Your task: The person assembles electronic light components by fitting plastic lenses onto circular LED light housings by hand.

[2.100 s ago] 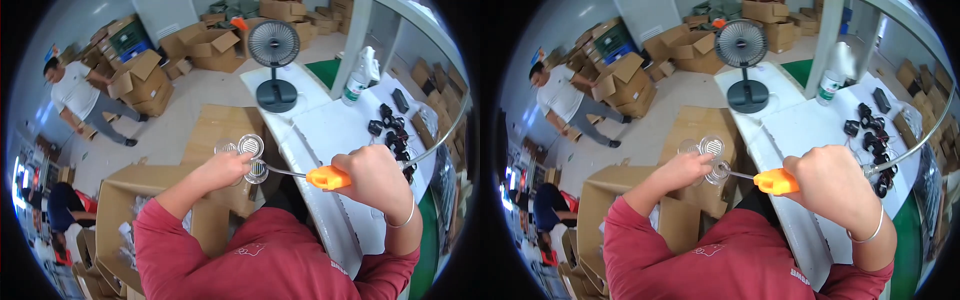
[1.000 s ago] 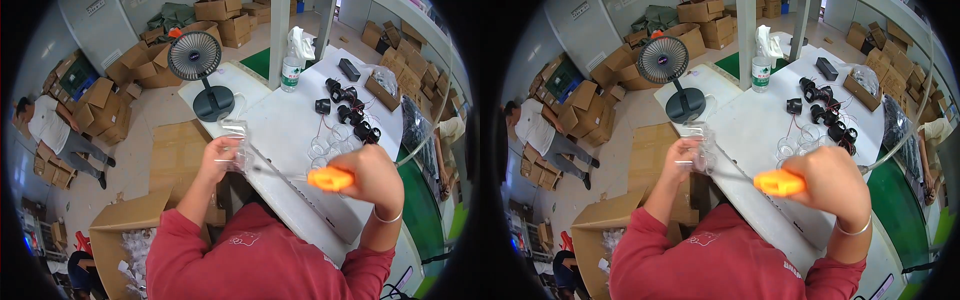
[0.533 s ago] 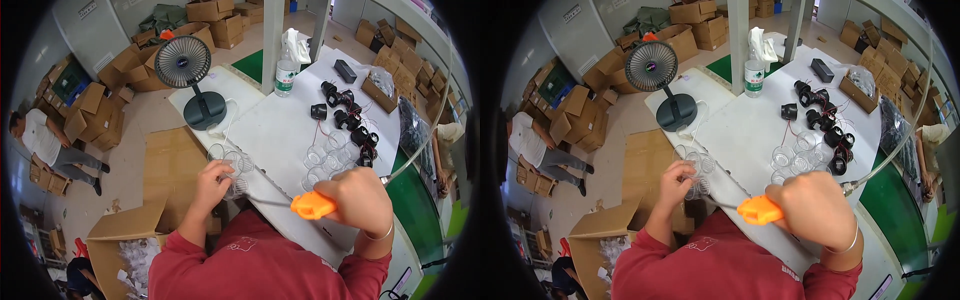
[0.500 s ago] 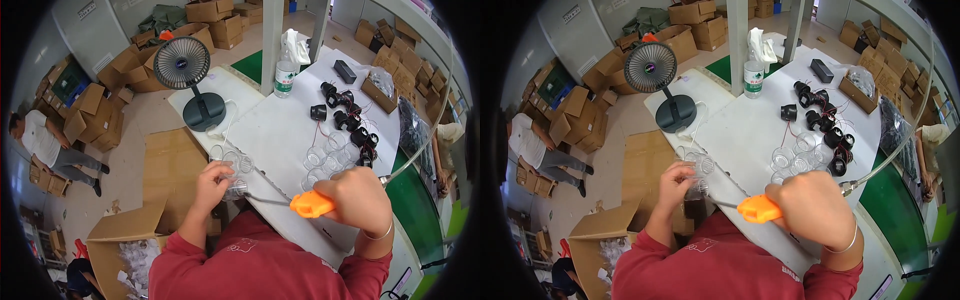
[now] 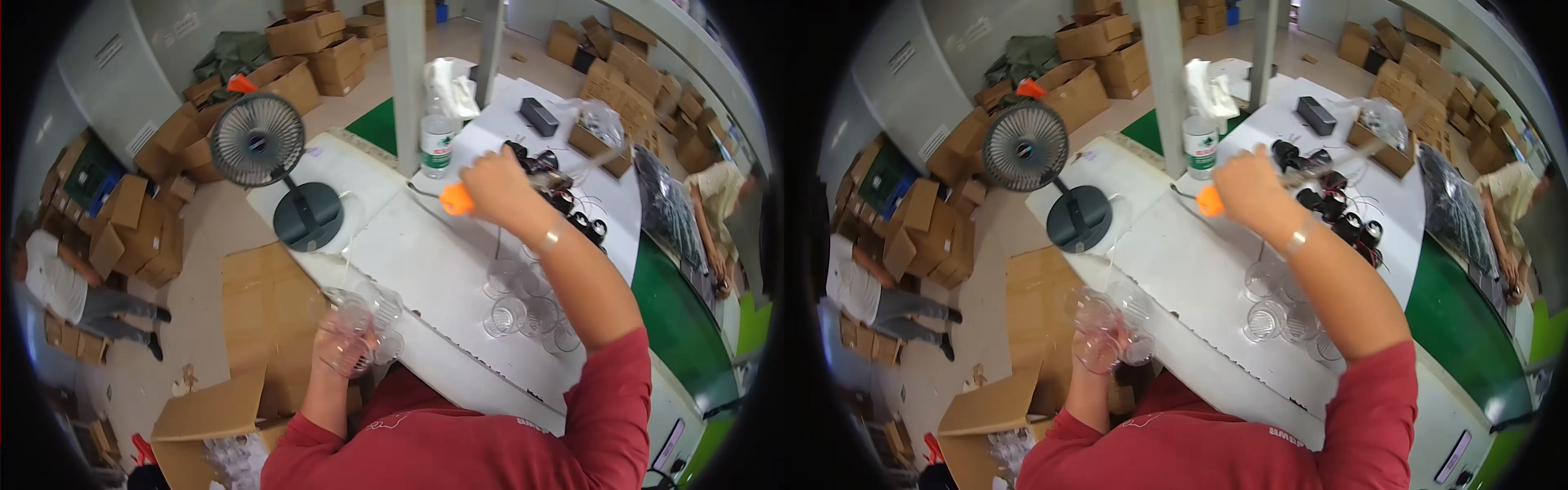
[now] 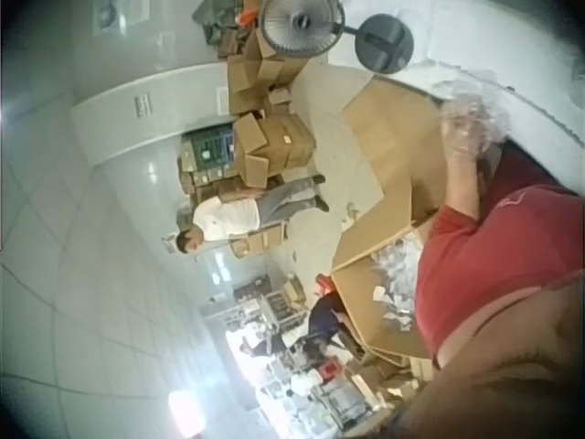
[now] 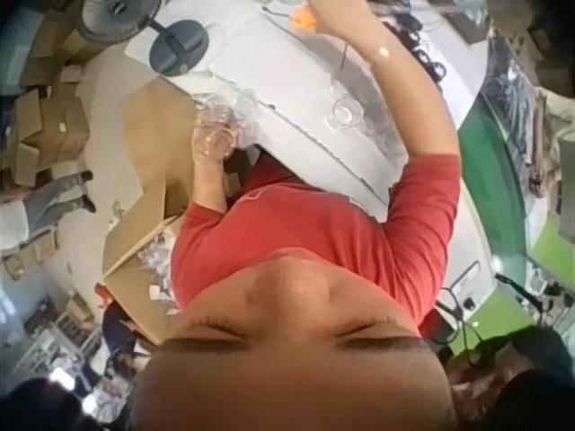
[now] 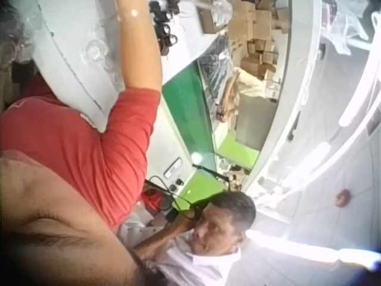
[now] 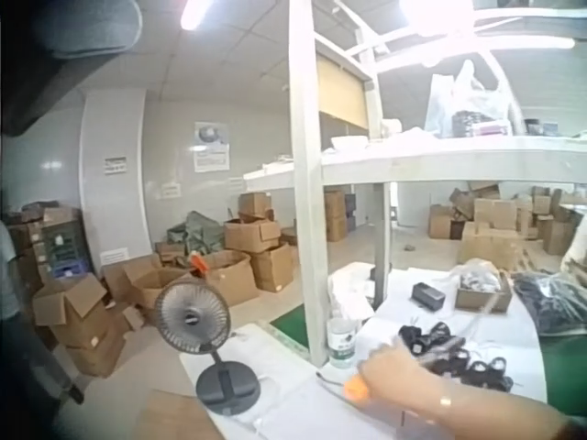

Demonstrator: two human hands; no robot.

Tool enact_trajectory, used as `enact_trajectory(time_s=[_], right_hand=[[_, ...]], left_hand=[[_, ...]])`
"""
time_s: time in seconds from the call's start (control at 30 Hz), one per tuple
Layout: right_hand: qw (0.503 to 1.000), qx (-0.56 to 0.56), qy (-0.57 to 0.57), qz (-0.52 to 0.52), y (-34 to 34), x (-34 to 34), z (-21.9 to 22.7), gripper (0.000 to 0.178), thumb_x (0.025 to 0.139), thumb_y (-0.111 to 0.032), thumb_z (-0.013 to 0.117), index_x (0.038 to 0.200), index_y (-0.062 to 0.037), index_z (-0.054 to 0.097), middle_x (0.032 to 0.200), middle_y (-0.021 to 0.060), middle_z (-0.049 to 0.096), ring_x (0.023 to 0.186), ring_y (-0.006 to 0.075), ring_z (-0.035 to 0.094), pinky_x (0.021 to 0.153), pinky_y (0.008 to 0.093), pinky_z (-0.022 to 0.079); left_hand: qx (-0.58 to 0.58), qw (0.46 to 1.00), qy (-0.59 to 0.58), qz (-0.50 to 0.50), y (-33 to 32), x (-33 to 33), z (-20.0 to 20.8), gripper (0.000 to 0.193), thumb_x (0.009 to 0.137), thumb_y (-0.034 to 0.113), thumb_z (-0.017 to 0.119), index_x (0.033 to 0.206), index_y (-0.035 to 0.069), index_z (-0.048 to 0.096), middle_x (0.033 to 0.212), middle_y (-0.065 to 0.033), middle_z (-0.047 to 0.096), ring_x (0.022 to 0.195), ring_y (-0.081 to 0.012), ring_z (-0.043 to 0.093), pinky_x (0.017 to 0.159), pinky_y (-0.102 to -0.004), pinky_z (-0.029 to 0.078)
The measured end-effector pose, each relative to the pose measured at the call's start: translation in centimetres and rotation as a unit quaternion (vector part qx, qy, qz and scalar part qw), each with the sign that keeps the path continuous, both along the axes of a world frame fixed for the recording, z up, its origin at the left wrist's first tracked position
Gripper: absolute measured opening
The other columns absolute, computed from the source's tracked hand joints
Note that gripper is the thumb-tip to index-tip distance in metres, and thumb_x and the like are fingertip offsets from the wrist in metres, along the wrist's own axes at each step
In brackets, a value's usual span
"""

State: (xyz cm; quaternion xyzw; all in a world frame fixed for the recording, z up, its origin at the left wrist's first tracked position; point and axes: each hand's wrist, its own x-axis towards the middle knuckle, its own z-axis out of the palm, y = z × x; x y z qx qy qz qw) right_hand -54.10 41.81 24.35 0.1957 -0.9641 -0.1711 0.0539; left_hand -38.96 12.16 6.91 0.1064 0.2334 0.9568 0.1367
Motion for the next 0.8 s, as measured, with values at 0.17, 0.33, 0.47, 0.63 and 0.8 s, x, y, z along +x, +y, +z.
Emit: enact_trajectory(time_s=[0.17,0.33,0.47,0.63,0.8], right_hand=[[0.989,-0.024,0.107,0.097,-0.1,-6.0,-3.5,0.025,0.077,-0.018,0.068,0.101,-0.0109,0.065,0.105,0.0104,0.063,0.103,0.0255,0.059,0.096,0.0543,0.039],[0.928,-0.300,0.068,0.211,2.1,-1.0,1.2,0.035,0.075,-0.013,0.073,0.109,-0.0086,0.064,0.105,0.0094,0.064,0.102,0.0280,0.061,0.087,0.0416,0.047],[0.924,-0.353,0.148,-0.003,11.7,3.6,1.0,0.018,0.077,-0.014,0.070,0.094,-0.0063,0.069,0.087,0.0138,0.068,0.084,0.0320,0.065,0.072,0.0396,0.052],[0.905,-0.237,0.039,-0.352,24.5,9.4,-4.6,0.054,0.074,-0.049,0.072,0.088,0.0033,0.069,0.090,0.0234,0.067,0.088,0.0357,0.065,0.077,0.0421,0.052],[0.778,-0.418,-0.109,-0.456,24.6,10.0,-6.7,0.085,0.069,-0.065,0.074,0.109,0.0092,0.059,0.081,0.0196,0.066,0.070,0.0254,0.066,0.052,0.0341,0.052]], left_hand=[[-0.553,0.755,0.353,0.001,5.0,-2.6,8.9,0.020,0.073,-0.006,0.065,0.089,0.005,0.066,0.103,-0.0103,0.065,0.093,-0.0253,0.064,0.080,-0.0333,0.050],[-0.669,0.502,0.549,0.017,9.5,-5.6,9.6,0.025,0.071,-0.001,0.061,0.092,0.009,0.068,0.105,-0.0085,0.062,0.088,-0.0315,0.062,0.076,-0.0418,0.049],[-0.689,0.421,0.589,-0.032,11.7,-7.6,8.9,0.026,0.071,-0.003,0.058,0.092,0.010,0.068,0.102,-0.0085,0.061,0.087,-0.0293,0.062,0.077,-0.0407,0.047],[-0.650,0.449,0.611,-0.059,14.9,-8.2,8.3,0.025,0.071,-0.004,0.060,0.091,0.008,0.068,0.103,-0.0095,0.061,0.091,-0.0303,0.061,0.079,-0.0413,0.047],[-0.621,0.497,0.599,-0.092,17.0,-7.8,7.8,0.028,0.073,-0.004,0.064,0.098,0.008,0.069,0.116,-0.0129,0.060,0.095,-0.0337,0.062,0.085,-0.0417,0.048]])
